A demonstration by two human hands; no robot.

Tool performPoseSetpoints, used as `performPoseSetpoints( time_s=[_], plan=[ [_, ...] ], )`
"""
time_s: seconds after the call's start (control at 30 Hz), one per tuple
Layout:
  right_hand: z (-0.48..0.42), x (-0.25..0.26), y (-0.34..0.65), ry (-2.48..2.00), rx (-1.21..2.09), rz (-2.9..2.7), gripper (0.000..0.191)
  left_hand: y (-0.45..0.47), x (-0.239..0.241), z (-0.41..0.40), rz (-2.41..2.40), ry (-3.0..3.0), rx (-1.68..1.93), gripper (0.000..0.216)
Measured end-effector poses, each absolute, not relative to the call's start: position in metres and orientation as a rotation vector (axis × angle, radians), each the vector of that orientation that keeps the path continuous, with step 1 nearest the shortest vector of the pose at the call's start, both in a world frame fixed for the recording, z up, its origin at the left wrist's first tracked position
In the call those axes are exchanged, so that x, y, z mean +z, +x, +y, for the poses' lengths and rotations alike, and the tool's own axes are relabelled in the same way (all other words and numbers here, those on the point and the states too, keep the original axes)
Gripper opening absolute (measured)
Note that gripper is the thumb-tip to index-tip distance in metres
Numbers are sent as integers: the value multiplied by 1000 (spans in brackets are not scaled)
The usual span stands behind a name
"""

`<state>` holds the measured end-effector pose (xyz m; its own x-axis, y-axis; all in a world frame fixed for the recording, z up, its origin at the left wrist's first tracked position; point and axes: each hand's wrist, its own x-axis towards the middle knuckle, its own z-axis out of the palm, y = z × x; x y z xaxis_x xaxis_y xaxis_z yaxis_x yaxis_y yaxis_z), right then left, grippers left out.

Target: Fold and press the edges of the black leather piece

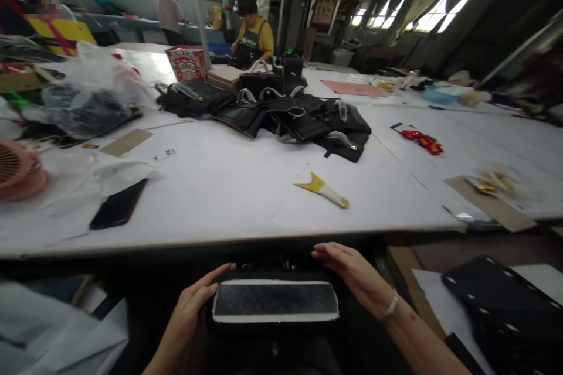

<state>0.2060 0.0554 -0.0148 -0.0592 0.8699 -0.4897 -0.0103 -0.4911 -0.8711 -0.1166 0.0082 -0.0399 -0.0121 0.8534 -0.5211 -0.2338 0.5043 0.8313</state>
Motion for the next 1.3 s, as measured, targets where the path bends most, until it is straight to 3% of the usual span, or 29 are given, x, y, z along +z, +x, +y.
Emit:
performPoseSetpoints(
  time_s=[0.23,0.47,0.73,1.0,1.3],
  plan=[
    [9,-40,194,-1429,1657,-617,39,-109,-41,11,1458,653,874,46],
    [-3,-65,185,-1501,1426,-860,43,-98,-46,6,1598,850,940,50],
    [5,-49,189,-1562,1628,-790,46,-113,-41,4,1311,795,939,46],
    [4,-62,179,-1632,1418,-752,37,-99,-57,-4,1415,825,1122,39],
    [9,-43,173,-1675,1295,-940,29,-110,-58,-29,1072,593,1271,49]
  ],
)
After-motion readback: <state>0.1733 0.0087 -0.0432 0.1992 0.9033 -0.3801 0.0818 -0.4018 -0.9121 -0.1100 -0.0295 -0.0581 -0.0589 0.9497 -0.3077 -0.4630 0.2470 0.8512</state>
